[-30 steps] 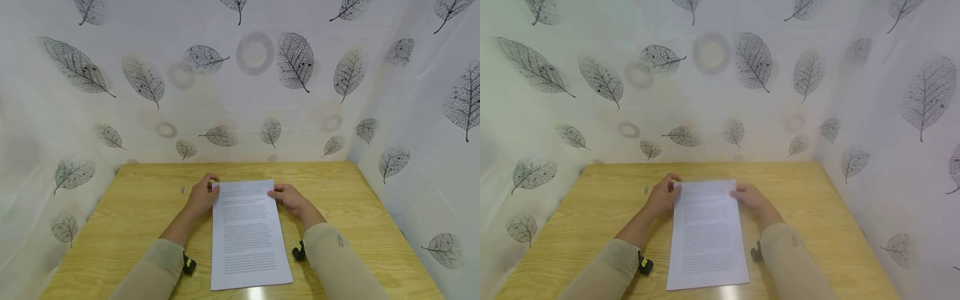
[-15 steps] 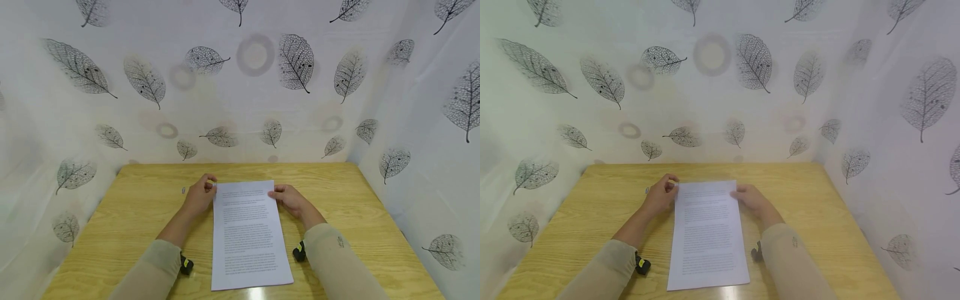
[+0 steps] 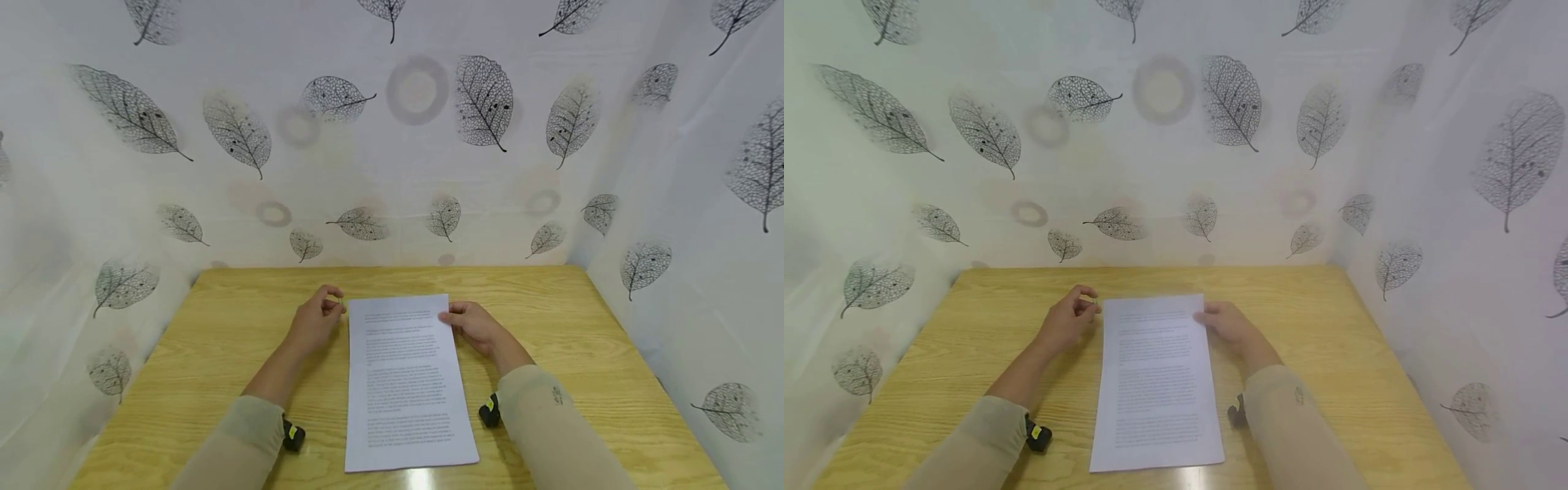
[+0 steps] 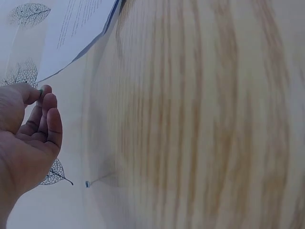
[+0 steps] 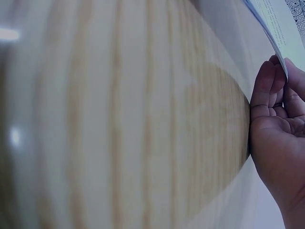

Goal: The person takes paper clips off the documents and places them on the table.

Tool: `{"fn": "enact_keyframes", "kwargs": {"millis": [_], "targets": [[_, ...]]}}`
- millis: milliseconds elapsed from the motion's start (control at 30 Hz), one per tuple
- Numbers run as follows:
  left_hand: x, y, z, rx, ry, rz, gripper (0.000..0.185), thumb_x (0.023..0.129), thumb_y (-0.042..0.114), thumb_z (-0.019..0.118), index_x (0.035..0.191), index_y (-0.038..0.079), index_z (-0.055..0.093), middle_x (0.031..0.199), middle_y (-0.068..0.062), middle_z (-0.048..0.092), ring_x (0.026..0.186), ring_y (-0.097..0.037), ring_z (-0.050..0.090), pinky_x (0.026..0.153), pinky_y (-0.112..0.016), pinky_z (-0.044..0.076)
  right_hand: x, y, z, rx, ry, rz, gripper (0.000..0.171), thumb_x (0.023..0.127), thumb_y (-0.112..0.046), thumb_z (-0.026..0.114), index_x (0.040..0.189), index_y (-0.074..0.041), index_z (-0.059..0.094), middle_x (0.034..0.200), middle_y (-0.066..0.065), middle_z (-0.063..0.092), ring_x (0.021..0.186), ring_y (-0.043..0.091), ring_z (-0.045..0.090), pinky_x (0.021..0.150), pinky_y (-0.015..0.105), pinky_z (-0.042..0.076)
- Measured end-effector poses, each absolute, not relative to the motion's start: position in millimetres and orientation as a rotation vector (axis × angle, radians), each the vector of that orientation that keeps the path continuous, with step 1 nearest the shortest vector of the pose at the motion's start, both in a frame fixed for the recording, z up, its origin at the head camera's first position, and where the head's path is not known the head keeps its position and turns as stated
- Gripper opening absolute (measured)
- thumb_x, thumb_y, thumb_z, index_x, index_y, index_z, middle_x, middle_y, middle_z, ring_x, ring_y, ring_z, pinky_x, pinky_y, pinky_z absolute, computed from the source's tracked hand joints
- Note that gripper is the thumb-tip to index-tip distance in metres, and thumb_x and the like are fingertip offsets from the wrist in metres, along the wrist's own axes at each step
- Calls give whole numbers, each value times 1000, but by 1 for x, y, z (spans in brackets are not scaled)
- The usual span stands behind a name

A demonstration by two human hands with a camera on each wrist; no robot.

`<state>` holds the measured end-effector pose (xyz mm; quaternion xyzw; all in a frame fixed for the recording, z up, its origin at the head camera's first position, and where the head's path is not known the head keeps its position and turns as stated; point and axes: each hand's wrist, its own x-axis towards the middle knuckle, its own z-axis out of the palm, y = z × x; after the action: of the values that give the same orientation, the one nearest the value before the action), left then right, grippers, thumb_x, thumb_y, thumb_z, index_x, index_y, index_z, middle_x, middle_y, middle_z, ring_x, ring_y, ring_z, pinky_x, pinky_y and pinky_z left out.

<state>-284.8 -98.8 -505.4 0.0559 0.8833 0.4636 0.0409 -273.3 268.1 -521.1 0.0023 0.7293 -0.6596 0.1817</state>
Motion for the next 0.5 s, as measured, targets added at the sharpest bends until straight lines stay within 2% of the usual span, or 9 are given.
{"fn": "enact_keyframes", "kwargs": {"millis": [200,500], "targets": [[-287,-108,-501,177,2711,1369,29,112,22,58,140,18,59,124,-8,78,112,-26,72,96,-41,61,-274,269,-522,18,2059,-1861,31,109,-11,64,131,10,68,115,0,79,106,12,68,89,23,56],[-292,-126,-500,150,2722,1335,31,110,22,63,141,16,60,127,-14,77,114,-29,74,89,-35,63,-276,269,-524,31,2072,-1851,33,109,-12,64,134,9,68,118,1,79,108,12,68,91,22,56]]}}
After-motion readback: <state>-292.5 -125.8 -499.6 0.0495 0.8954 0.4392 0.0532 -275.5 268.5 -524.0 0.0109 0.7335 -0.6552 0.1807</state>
